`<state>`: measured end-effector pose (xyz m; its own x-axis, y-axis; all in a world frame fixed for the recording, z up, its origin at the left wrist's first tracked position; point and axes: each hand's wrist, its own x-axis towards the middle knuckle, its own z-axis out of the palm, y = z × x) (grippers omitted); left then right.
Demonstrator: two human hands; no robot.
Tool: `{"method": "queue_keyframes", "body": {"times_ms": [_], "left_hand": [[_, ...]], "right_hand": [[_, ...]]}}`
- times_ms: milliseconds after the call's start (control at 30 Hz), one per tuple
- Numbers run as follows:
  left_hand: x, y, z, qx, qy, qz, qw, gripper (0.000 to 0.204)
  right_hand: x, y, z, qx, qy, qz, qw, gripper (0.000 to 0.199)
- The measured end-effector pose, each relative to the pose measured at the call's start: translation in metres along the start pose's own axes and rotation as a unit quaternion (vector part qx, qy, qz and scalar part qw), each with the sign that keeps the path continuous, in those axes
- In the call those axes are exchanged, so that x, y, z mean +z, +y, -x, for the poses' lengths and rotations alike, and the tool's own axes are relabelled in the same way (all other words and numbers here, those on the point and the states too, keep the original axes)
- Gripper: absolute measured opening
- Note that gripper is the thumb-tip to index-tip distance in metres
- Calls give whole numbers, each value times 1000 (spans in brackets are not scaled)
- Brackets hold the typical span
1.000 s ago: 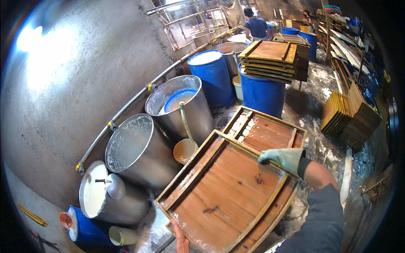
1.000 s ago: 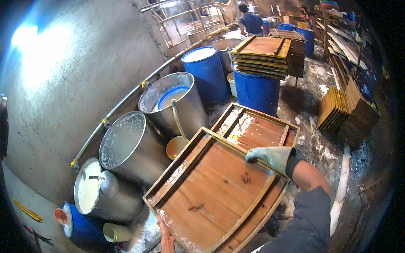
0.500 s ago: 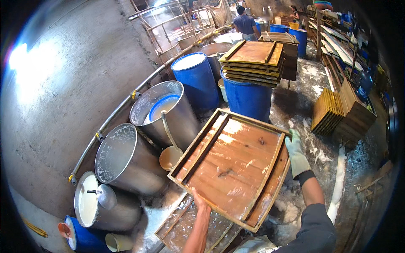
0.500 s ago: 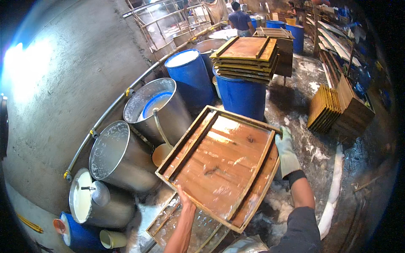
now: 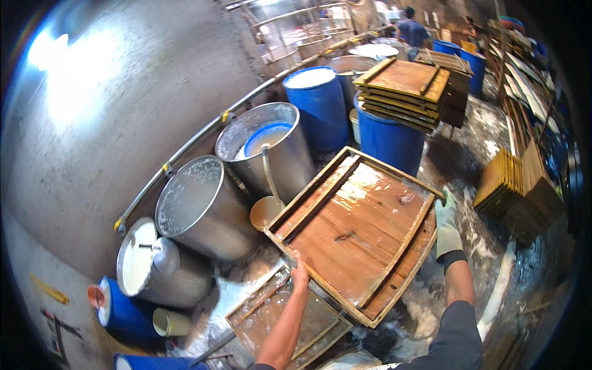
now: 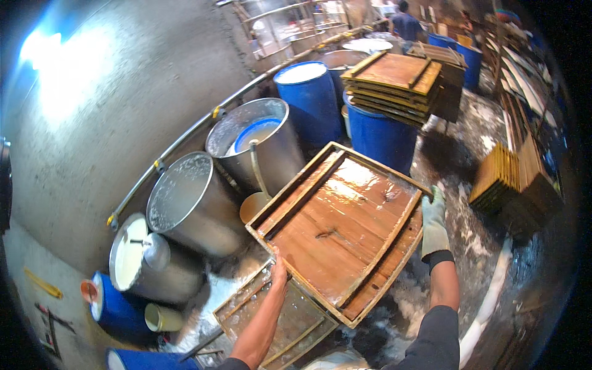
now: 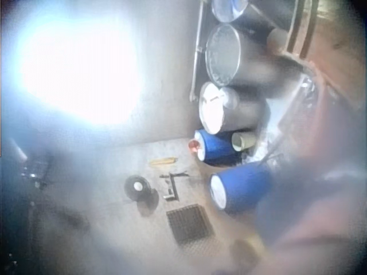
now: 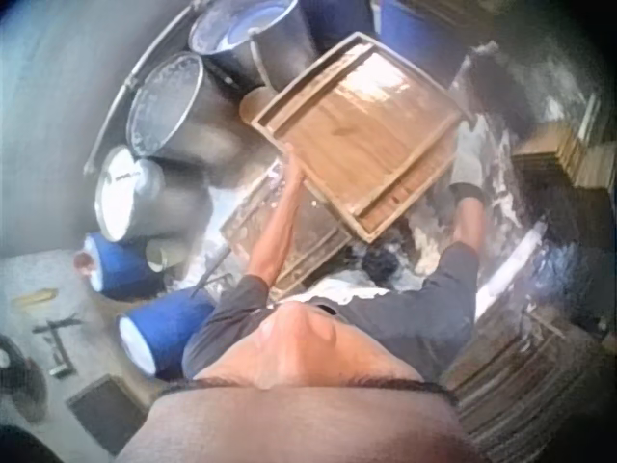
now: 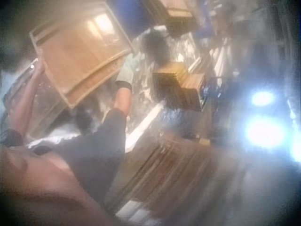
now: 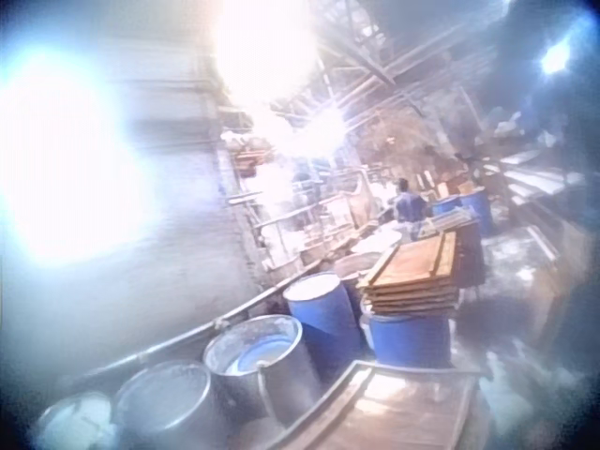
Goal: The person assembles wooden trays by placing a yellow plastic insert into a wooden frame, then adding a wooden slatted top. They handle multiple trays, stacking them after assembly. The person also scoops a white substance from a large metal container into a bucket using a pink scoop.
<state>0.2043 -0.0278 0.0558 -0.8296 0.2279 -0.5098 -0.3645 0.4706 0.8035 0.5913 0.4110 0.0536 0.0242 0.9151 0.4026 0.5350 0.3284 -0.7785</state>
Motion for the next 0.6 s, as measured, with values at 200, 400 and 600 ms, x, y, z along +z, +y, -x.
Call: {"method": "queue_keyframes", "body": {"times_ms": [200, 400, 600], "left_hand": [[-72, -116, 52, -25, -137, 90, 986, 87], [-300, -398, 137, -140, -62, 44, 987, 43], [-461, -528, 308, -473, 231, 106, 844, 45]], "right_hand": [[-27, 15, 24, 163, 131, -194, 959, 44], [-58, -17, 246, 159, 51, -162, 972, 34], [-108, -116, 459, 324, -320, -99, 885, 25]]}}
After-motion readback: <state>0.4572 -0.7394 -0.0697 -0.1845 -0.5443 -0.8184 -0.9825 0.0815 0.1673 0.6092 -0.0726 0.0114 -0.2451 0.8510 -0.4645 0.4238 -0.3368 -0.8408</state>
